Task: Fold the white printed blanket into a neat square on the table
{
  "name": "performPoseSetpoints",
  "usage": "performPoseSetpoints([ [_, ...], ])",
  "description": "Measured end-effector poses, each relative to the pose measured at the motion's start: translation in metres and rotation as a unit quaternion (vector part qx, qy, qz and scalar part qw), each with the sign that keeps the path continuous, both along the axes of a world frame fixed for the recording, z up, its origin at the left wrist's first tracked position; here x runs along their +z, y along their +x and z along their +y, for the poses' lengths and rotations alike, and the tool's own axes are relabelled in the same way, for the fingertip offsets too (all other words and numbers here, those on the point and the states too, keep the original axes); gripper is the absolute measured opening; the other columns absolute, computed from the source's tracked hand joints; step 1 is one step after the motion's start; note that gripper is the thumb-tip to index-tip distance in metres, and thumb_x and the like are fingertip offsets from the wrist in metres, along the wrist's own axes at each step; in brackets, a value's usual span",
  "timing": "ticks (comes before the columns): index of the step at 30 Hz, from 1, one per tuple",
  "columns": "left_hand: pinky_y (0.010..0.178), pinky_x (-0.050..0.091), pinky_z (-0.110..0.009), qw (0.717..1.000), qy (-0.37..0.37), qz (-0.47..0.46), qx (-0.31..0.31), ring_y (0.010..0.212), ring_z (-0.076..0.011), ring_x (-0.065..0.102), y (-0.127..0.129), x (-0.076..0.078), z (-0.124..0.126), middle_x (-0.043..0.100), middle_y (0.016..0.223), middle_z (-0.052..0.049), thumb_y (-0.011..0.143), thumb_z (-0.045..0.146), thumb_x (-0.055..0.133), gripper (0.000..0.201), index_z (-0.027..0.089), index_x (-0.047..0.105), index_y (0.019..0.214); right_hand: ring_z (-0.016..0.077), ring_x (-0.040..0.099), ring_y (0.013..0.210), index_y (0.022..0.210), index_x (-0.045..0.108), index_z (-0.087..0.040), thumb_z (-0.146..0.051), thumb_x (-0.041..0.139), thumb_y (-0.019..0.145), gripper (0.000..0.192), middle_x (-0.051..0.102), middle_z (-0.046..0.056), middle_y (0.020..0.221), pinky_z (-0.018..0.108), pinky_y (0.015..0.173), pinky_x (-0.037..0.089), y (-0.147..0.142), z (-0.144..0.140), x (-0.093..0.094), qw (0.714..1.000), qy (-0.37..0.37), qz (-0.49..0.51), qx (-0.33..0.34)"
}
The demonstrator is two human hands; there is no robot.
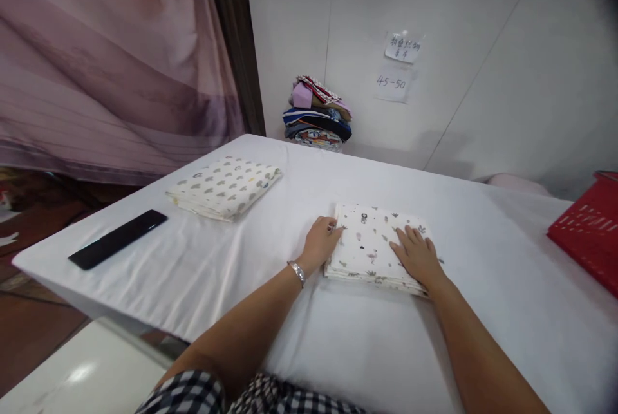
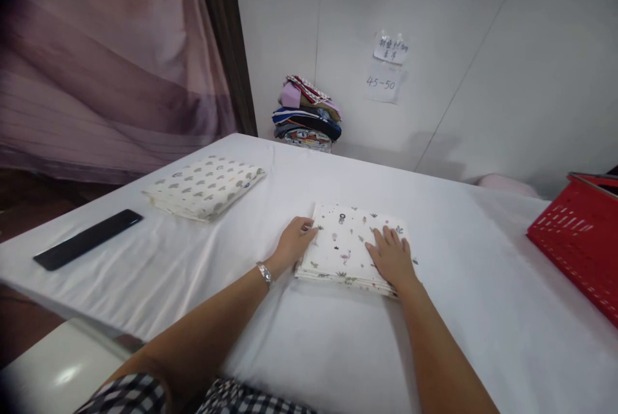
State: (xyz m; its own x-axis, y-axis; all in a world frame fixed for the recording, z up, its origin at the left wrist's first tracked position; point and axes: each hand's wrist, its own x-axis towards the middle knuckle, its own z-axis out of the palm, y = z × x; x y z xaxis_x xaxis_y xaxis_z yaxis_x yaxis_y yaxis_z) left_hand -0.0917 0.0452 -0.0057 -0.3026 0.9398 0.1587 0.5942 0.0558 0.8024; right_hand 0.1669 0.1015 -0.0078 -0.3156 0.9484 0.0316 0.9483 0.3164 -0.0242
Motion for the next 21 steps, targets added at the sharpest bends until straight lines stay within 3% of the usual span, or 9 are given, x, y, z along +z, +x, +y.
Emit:
performPoseSetpoints([
  [10, 0.069, 0.038, -0.028, 0.996, -0.078, -0.003, 0.046, 0.084, -0.0187, 0.056, 0.005, 0.013, 0.040, 0.061, 0.089, -0.006, 0.077, 0.043, 0.058, 0.025, 0.018, 0.055, 0.074, 0.0270, 0.024, 0.137, 0.139, 0.038, -0.022, -0.046, 0.022, 0.094, 0.054, 0.030, 0.010, 0.149, 0.050, 0.107, 0.023, 0.004, 0.000, -0.011, 0.999, 0.042, -0.014, 0.010],
  [21, 0.070, 0.039, -0.027, 0.994, -0.062, 0.005, 0.092, 0.075, -0.0144, 0.053, 0.004, 0.005, 0.044, 0.057, 0.087, -0.004, 0.078, 0.031, 0.055, 0.018, 0.019, 0.051, 0.066, 0.0264, 0.026, 0.136, 0.138, 0.039, -0.023, -0.045, 0.023, 0.094, 0.052, 0.031, 0.009, 0.149, 0.050, 0.107, 0.025, 0.006, -0.001, -0.015, 0.997, 0.064, -0.004, 0.031],
])
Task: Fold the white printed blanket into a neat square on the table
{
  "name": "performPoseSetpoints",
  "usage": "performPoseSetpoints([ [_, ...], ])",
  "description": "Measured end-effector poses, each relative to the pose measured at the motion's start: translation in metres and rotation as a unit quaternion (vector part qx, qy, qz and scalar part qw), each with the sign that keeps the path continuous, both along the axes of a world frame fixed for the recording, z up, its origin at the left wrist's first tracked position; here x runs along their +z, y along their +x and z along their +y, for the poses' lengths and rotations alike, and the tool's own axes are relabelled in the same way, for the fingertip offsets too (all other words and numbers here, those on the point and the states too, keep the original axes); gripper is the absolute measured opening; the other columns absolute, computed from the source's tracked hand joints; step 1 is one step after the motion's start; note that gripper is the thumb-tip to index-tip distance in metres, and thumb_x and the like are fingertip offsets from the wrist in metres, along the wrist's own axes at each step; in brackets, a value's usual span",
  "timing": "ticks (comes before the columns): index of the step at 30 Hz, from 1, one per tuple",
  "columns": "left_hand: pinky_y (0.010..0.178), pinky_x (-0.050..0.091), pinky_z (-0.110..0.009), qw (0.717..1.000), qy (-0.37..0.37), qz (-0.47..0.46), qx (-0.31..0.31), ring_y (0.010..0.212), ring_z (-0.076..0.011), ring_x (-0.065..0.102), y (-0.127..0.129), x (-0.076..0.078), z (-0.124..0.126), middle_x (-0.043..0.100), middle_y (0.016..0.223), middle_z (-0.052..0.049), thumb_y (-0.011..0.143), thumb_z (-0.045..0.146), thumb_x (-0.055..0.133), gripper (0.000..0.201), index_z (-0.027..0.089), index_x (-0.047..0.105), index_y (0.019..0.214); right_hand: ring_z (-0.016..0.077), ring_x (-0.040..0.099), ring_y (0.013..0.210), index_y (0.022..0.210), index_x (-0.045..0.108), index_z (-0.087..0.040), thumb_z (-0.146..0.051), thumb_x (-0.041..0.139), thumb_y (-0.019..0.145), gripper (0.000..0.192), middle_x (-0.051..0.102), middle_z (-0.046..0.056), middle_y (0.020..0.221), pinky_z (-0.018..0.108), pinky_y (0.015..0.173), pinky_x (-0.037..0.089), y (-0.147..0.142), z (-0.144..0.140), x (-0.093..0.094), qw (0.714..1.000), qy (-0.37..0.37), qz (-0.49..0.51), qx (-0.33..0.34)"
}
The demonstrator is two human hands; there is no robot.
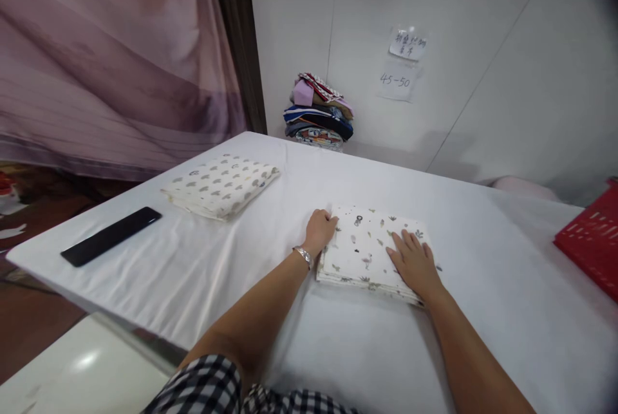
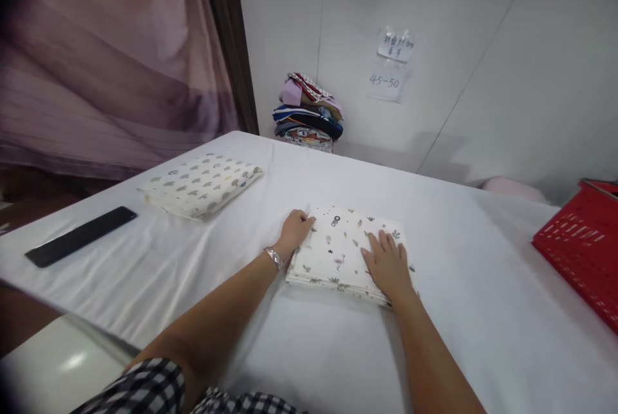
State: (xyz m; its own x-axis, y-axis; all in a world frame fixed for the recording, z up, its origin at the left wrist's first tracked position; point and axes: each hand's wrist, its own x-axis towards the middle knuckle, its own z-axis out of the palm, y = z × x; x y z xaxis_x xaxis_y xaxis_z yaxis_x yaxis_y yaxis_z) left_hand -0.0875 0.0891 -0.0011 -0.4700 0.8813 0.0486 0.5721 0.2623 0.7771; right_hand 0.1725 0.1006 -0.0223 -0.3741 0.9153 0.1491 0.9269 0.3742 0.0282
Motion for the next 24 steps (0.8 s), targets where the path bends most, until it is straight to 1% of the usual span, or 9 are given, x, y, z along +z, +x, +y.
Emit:
performPoseSetpoints([
  [2, 0.069, 0.038, -0.027, 1.000, -0.003, -0.004, -0.006, 0.076, -0.0147, 0.053, 0.000, 0.003, 0.003, 0.057, 0.088, -0.004, 0.078, 0.033, 0.055, 0.019, 0.018, 0.053, 0.067, 0.0265, 0.026, 0.136, 0.138, 0.040, -0.023, -0.045, 0.023, 0.094, 0.052, 0.031, 0.009, 0.148, 0.050, 0.107, 0.024, -0.001, 0.000, 0.000, 1.000, -0.001, -0.001, -0.002],
  [5, 0.069, 0.039, -0.027, 1.000, 0.003, 0.000, -0.015, 0.077, -0.0156, 0.053, 0.001, 0.007, 0.012, 0.056, 0.088, -0.005, 0.078, 0.042, 0.056, 0.026, 0.018, 0.054, 0.066, 0.0265, 0.026, 0.136, 0.138, 0.040, -0.023, -0.045, 0.021, 0.094, 0.052, 0.032, 0.009, 0.148, 0.050, 0.107, 0.024, -0.001, 0.000, 0.000, 1.000, -0.006, 0.003, -0.003],
  [7, 0.070, 0.039, -0.027, 1.000, 0.012, 0.011, -0.012, 0.078, -0.0156, 0.053, 0.000, 0.008, 0.018, 0.056, 0.089, -0.005, 0.079, 0.042, 0.055, 0.028, 0.018, 0.053, 0.065, 0.0267, 0.026, 0.136, 0.138, 0.039, -0.023, -0.045, 0.021, 0.094, 0.053, 0.032, 0.009, 0.148, 0.051, 0.106, 0.024, -0.001, 0.000, 0.000, 1.000, -0.008, 0.006, -0.003],
  [11, 0.072, 0.038, -0.026, 0.999, 0.033, 0.028, 0.020, 0.079, -0.0152, 0.053, -0.002, 0.001, 0.025, 0.058, 0.089, -0.005, 0.084, 0.032, 0.051, 0.021, 0.019, 0.050, 0.068, 0.0261, 0.026, 0.136, 0.138, 0.040, -0.023, -0.045, 0.022, 0.094, 0.052, 0.032, 0.009, 0.148, 0.051, 0.107, 0.024, -0.001, 0.000, 0.000, 1.000, -0.009, 0.009, -0.002],
  [14, 0.069, 0.038, -0.026, 0.999, 0.018, 0.009, 0.032, 0.075, -0.0152, 0.054, -0.004, -0.004, 0.025, 0.060, 0.081, -0.004, 0.086, 0.033, 0.048, 0.020, 0.019, 0.050, 0.071, 0.0256, 0.026, 0.137, 0.138, 0.040, -0.023, -0.045, 0.022, 0.094, 0.052, 0.031, 0.008, 0.149, 0.050, 0.107, 0.024, 0.000, 0.000, 0.001, 1.000, -0.008, 0.010, 0.003],
  [16, 0.066, 0.038, -0.026, 0.999, 0.004, -0.013, 0.029, 0.072, -0.0152, 0.054, -0.006, -0.005, 0.025, 0.061, 0.078, -0.003, 0.086, 0.034, 0.047, 0.020, 0.020, 0.050, 0.072, 0.0258, 0.025, 0.137, 0.138, 0.040, -0.023, -0.046, 0.022, 0.094, 0.052, 0.031, 0.008, 0.149, 0.050, 0.107, 0.024, 0.000, 0.000, 0.001, 1.000, -0.008, 0.009, 0.004],
  [19, 0.064, 0.037, -0.026, 0.999, -0.016, -0.031, 0.019, 0.071, -0.0157, 0.056, -0.008, -0.001, 0.029, 0.064, 0.078, -0.003, 0.083, 0.036, 0.051, 0.022, 0.019, 0.052, 0.070, 0.0265, 0.026, 0.136, 0.137, 0.040, -0.022, -0.046, 0.021, 0.094, 0.053, 0.031, 0.009, 0.149, 0.051, 0.107, 0.023, -0.001, 0.000, 0.001, 1.000, -0.010, 0.006, 0.001],
  [24, 0.062, 0.035, -0.026, 0.999, -0.035, -0.025, 0.004, 0.074, -0.0184, 0.059, -0.010, 0.009, 0.041, 0.064, 0.075, -0.005, 0.079, 0.046, 0.057, 0.029, 0.018, 0.055, 0.070, 0.0264, 0.026, 0.136, 0.138, 0.040, -0.023, -0.046, 0.021, 0.094, 0.053, 0.031, 0.009, 0.149, 0.051, 0.107, 0.023, -0.001, 0.000, 0.001, 1.000, -0.010, 0.011, 0.002],
])
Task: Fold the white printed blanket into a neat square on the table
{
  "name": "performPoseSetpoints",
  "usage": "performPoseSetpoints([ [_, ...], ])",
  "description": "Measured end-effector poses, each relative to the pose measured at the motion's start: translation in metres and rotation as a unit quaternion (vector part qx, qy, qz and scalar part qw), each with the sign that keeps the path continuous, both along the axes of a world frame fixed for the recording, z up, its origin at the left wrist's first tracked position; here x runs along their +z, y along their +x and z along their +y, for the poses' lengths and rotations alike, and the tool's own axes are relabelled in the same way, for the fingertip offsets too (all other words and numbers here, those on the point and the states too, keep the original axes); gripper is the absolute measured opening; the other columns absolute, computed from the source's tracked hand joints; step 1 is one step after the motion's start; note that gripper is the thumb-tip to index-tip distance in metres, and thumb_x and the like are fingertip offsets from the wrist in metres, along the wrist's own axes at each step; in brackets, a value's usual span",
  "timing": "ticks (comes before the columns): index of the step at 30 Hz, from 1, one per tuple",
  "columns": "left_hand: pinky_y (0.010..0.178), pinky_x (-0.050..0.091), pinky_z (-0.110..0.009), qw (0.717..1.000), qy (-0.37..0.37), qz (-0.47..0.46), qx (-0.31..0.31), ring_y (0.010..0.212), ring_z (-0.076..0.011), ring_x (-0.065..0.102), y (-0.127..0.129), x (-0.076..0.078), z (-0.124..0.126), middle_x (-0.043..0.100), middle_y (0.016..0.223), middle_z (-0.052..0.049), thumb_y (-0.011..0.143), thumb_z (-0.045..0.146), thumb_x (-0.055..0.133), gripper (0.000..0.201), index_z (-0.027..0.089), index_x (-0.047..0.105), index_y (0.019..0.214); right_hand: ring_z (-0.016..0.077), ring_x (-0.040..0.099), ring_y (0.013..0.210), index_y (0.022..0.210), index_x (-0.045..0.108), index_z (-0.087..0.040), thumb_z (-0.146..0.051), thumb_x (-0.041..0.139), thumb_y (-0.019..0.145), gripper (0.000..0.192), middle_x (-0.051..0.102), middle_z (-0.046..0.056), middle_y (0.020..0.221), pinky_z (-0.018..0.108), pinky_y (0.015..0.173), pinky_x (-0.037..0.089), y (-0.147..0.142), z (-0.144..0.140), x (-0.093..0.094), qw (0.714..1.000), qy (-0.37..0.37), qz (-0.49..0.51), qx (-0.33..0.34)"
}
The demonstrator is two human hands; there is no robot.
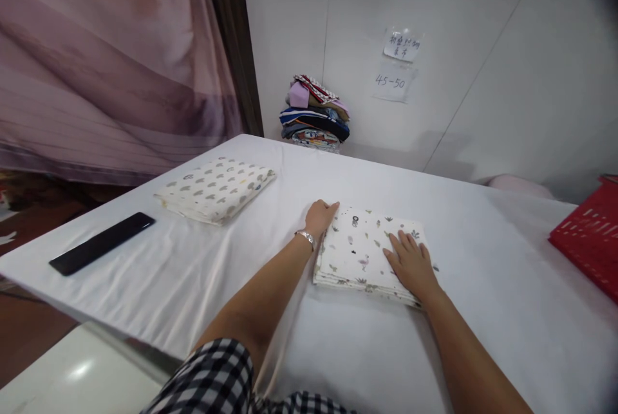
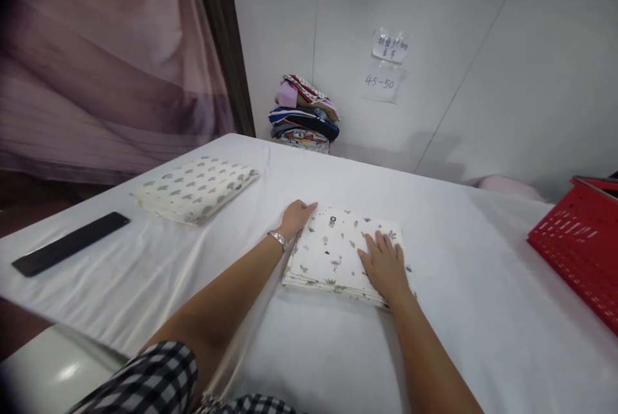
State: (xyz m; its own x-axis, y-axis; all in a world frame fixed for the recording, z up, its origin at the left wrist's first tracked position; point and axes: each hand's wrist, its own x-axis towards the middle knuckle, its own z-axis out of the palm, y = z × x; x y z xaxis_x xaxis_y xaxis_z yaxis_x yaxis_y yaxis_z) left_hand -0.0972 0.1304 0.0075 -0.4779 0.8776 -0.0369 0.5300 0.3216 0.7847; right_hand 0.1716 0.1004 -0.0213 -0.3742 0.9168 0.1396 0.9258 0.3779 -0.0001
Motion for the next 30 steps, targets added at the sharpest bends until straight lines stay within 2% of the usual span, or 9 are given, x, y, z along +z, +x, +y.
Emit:
performPoseSetpoints([
  [4, 0.065, 0.036, -0.027, 1.000, 0.009, 0.017, -0.002, 0.078, -0.0186, 0.058, 0.000, 0.004, 0.008, 0.063, 0.078, -0.006, 0.079, 0.038, 0.056, 0.023, 0.018, 0.053, 0.068, 0.0262, 0.026, 0.136, 0.138, 0.039, -0.023, -0.046, 0.022, 0.094, 0.053, 0.032, 0.009, 0.148, 0.050, 0.107, 0.024, 0.001, -0.001, 0.000, 1.000, 0.004, 0.002, 0.000],
  [8, 0.067, 0.037, -0.026, 1.000, 0.013, 0.001, 0.014, 0.077, -0.0168, 0.057, -0.004, 0.001, 0.008, 0.064, 0.083, -0.006, 0.083, 0.035, 0.050, 0.020, 0.019, 0.052, 0.073, 0.0261, 0.026, 0.136, 0.138, 0.040, -0.022, -0.046, 0.022, 0.094, 0.052, 0.031, 0.009, 0.149, 0.051, 0.107, 0.023, 0.001, 0.000, -0.001, 1.000, 0.003, 0.002, 0.002],
  [12, 0.064, 0.037, -0.026, 0.999, -0.008, -0.035, 0.010, 0.073, -0.0169, 0.057, -0.010, -0.003, 0.008, 0.063, 0.077, -0.005, 0.079, 0.034, 0.055, 0.020, 0.018, 0.051, 0.067, 0.0264, 0.026, 0.136, 0.137, 0.041, -0.023, -0.045, 0.023, 0.094, 0.051, 0.032, 0.008, 0.149, 0.051, 0.107, 0.024, 0.001, 0.000, 0.000, 1.000, 0.004, 0.005, 0.006],
  [16, 0.060, 0.037, -0.025, 0.998, -0.009, -0.063, -0.009, 0.066, -0.0155, 0.054, -0.014, -0.001, 0.004, 0.058, 0.066, -0.003, 0.079, 0.041, 0.054, 0.029, 0.019, 0.047, 0.061, 0.0264, 0.027, 0.136, 0.137, 0.040, -0.024, -0.045, 0.023, 0.094, 0.051, 0.032, 0.008, 0.148, 0.051, 0.106, 0.025, 0.001, 0.000, 0.001, 1.000, 0.003, 0.012, 0.004],
  [20, 0.055, 0.035, -0.026, 0.996, -0.005, -0.088, -0.021, 0.059, -0.0139, 0.050, -0.017, 0.002, -0.016, 0.053, 0.060, -0.001, 0.079, 0.049, 0.051, 0.036, 0.019, 0.045, 0.060, 0.0264, 0.026, 0.136, 0.137, 0.040, -0.025, -0.046, 0.022, 0.094, 0.052, 0.031, 0.008, 0.149, 0.051, 0.107, 0.024, 0.001, 0.001, 0.000, 1.000, -0.007, 0.009, 0.000],
  [25, 0.054, 0.035, -0.025, 0.992, 0.004, -0.115, -0.042, 0.058, -0.0126, 0.047, -0.014, 0.001, -0.052, 0.050, 0.057, 0.001, 0.079, 0.050, 0.052, 0.038, 0.019, 0.044, 0.059, 0.0260, 0.024, 0.137, 0.138, 0.039, -0.025, -0.047, 0.021, 0.094, 0.053, 0.030, 0.008, 0.149, 0.051, 0.107, 0.022, 0.002, 0.002, 0.000, 1.000, -0.012, 0.011, -0.003],
  [30, 0.054, 0.034, -0.026, 0.994, 0.002, -0.079, -0.072, 0.057, -0.0128, 0.047, -0.005, 0.001, -0.073, 0.054, 0.060, 0.000, 0.075, 0.051, 0.058, 0.036, 0.019, 0.050, 0.062, 0.0258, 0.024, 0.137, 0.138, 0.039, -0.025, -0.048, 0.021, 0.094, 0.053, 0.030, 0.008, 0.149, 0.050, 0.108, 0.022, 0.001, 0.002, 0.004, 1.000, -0.027, 0.009, -0.007],
])
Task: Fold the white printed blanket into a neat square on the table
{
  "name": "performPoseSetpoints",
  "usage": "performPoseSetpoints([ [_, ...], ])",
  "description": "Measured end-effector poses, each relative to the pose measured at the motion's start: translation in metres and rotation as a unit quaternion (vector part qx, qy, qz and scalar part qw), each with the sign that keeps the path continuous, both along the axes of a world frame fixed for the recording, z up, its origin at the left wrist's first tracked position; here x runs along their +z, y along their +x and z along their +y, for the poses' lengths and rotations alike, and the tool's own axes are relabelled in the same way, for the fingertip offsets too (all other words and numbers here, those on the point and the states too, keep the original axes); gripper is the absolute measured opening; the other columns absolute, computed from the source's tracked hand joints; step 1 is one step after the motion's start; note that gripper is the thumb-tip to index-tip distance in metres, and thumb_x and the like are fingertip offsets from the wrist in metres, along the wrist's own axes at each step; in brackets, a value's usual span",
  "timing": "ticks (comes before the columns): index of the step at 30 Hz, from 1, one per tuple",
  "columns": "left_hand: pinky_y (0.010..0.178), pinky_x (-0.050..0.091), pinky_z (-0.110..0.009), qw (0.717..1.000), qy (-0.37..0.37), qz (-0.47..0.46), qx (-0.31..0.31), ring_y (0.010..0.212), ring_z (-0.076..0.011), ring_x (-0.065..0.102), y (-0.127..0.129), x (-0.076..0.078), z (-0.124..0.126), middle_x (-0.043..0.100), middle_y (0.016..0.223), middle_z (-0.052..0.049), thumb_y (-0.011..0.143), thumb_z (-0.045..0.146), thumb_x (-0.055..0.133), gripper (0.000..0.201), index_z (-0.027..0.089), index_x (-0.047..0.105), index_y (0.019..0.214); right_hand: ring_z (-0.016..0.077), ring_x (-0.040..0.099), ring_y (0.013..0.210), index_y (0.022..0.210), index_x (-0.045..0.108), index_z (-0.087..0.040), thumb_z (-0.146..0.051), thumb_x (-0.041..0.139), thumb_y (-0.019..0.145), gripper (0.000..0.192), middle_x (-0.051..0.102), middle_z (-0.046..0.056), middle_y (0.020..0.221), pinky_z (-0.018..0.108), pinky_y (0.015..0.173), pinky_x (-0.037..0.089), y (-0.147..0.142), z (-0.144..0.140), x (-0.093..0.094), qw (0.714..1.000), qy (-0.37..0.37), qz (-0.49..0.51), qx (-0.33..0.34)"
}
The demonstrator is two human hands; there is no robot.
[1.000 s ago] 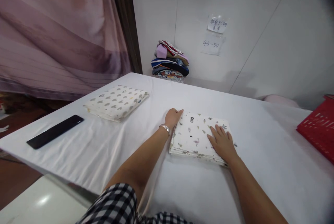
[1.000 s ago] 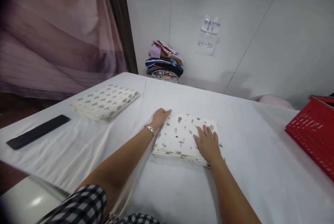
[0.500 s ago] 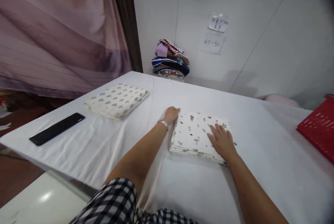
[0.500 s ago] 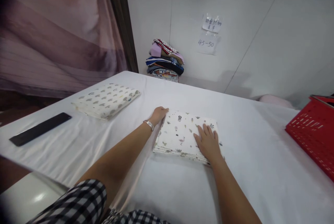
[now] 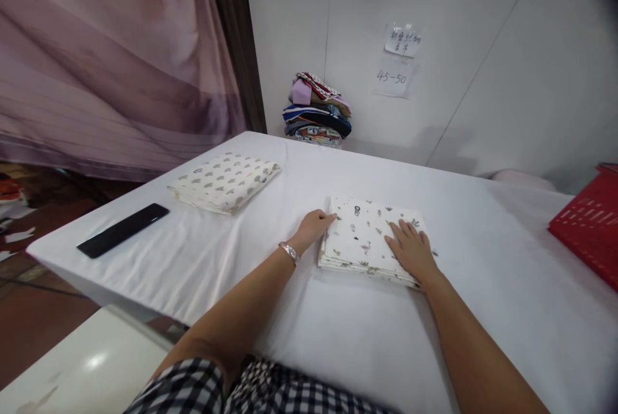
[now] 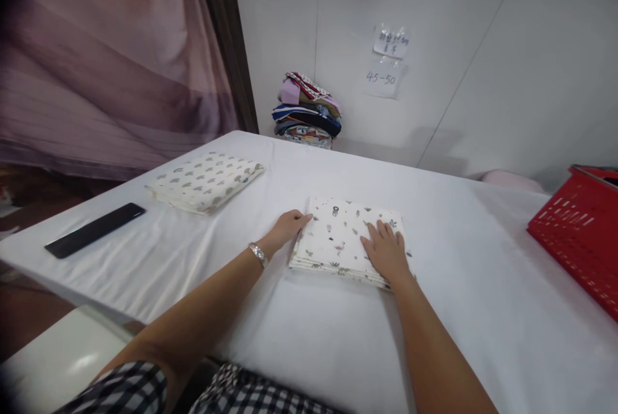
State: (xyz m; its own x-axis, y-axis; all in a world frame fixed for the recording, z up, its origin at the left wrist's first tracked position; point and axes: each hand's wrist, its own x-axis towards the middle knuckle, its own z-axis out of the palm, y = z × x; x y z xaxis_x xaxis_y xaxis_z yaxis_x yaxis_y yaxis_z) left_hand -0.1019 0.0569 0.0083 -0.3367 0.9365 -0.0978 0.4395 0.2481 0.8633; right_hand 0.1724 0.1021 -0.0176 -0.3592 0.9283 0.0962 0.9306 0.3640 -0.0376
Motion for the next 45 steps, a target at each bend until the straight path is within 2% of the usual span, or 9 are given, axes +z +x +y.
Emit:
performPoseSetpoints([
  [5, 0.053, 0.035, -0.025, 1.000, -0.006, 0.027, 0.007, 0.059, -0.0140, 0.051, 0.008, -0.004, 0.002, 0.057, 0.059, 0.000, 0.071, 0.042, 0.065, 0.028, 0.019, 0.052, 0.060, 0.0252, 0.023, 0.138, 0.139, 0.038, -0.025, -0.048, 0.021, 0.093, 0.054, 0.029, 0.007, 0.150, 0.049, 0.108, 0.021, 0.000, -0.001, 0.003, 1.000, -0.009, 0.005, -0.005],
  [10, 0.057, 0.037, -0.025, 0.998, -0.007, 0.041, 0.037, 0.064, -0.0152, 0.055, 0.006, -0.007, 0.002, 0.059, 0.064, -0.001, 0.076, 0.034, 0.058, 0.022, 0.019, 0.051, 0.062, 0.0247, 0.024, 0.137, 0.138, 0.039, -0.026, -0.048, 0.021, 0.093, 0.053, 0.031, 0.006, 0.149, 0.048, 0.108, 0.022, 0.001, -0.001, 0.003, 1.000, -0.004, 0.006, 0.001],
  [16, 0.060, 0.036, -0.027, 0.995, -0.016, 0.096, 0.035, 0.069, -0.0172, 0.056, 0.008, -0.005, -0.003, 0.061, 0.068, -0.003, 0.077, 0.035, 0.059, 0.023, 0.020, 0.050, 0.062, 0.0252, 0.024, 0.137, 0.138, 0.040, -0.025, -0.049, 0.022, 0.093, 0.054, 0.031, 0.007, 0.149, 0.047, 0.108, 0.023, 0.002, -0.001, 0.002, 1.000, -0.004, 0.020, 0.004],
  [21, 0.057, 0.035, -0.027, 0.996, -0.011, 0.073, 0.040, 0.064, -0.0171, 0.056, 0.011, 0.001, 0.005, 0.061, 0.067, -0.002, 0.076, 0.049, 0.059, 0.032, 0.020, 0.050, 0.066, 0.0253, 0.024, 0.137, 0.137, 0.040, -0.025, -0.048, 0.023, 0.093, 0.053, 0.030, 0.007, 0.149, 0.048, 0.108, 0.022, 0.001, 0.000, 0.003, 1.000, -0.006, 0.019, 0.003],
  [28, 0.060, 0.035, -0.026, 0.994, 0.007, 0.088, 0.058, 0.070, -0.0159, 0.055, 0.008, -0.006, 0.020, 0.062, 0.073, -0.003, 0.079, 0.032, 0.057, 0.019, 0.019, 0.051, 0.066, 0.0254, 0.025, 0.137, 0.137, 0.041, -0.025, -0.047, 0.022, 0.094, 0.052, 0.032, 0.007, 0.148, 0.048, 0.108, 0.022, 0.001, -0.001, 0.003, 1.000, -0.001, 0.014, 0.006],
  [34, 0.061, 0.035, -0.026, 0.996, 0.000, 0.084, 0.043, 0.069, -0.0154, 0.053, 0.005, -0.009, 0.020, 0.059, 0.071, -0.002, 0.077, 0.032, 0.058, 0.019, 0.019, 0.051, 0.065, 0.0257, 0.026, 0.137, 0.136, 0.042, -0.025, -0.047, 0.022, 0.094, 0.052, 0.032, 0.007, 0.148, 0.048, 0.108, 0.023, 0.002, -0.001, 0.002, 1.000, 0.004, 0.015, 0.010],
  [37, 0.059, 0.034, -0.026, 0.999, 0.002, 0.030, 0.032, 0.065, -0.0145, 0.051, 0.005, -0.003, 0.014, 0.056, 0.067, -0.001, 0.076, 0.038, 0.060, 0.025, 0.018, 0.050, 0.064, 0.0261, 0.026, 0.137, 0.136, 0.042, -0.024, -0.047, 0.023, 0.093, 0.052, 0.032, 0.008, 0.148, 0.049, 0.108, 0.023, 0.002, -0.001, 0.002, 1.000, 0.003, 0.017, 0.010],
  [41, 0.054, 0.030, -0.026, 0.998, -0.023, -0.053, 0.008, 0.055, -0.0117, 0.042, 0.004, 0.007, -0.005, 0.047, 0.058, 0.002, 0.074, 0.050, 0.060, 0.035, 0.019, 0.048, 0.064, 0.0268, 0.026, 0.137, 0.136, 0.043, -0.024, -0.048, 0.025, 0.093, 0.053, 0.033, 0.009, 0.148, 0.049, 0.108, 0.023, 0.002, 0.000, 0.003, 1.000, -0.002, 0.027, 0.008],
  [45, 0.053, 0.029, -0.025, 0.997, -0.034, -0.070, -0.023, 0.054, -0.0103, 0.039, 0.000, 0.011, -0.028, 0.046, 0.059, 0.003, 0.070, 0.051, 0.063, 0.036, 0.018, 0.048, 0.063, 0.0261, 0.026, 0.137, 0.135, 0.044, -0.023, -0.048, 0.030, 0.092, 0.052, 0.033, 0.009, 0.148, 0.050, 0.108, 0.022, 0.004, 0.005, 0.003, 0.999, -0.024, 0.047, 0.000],
])
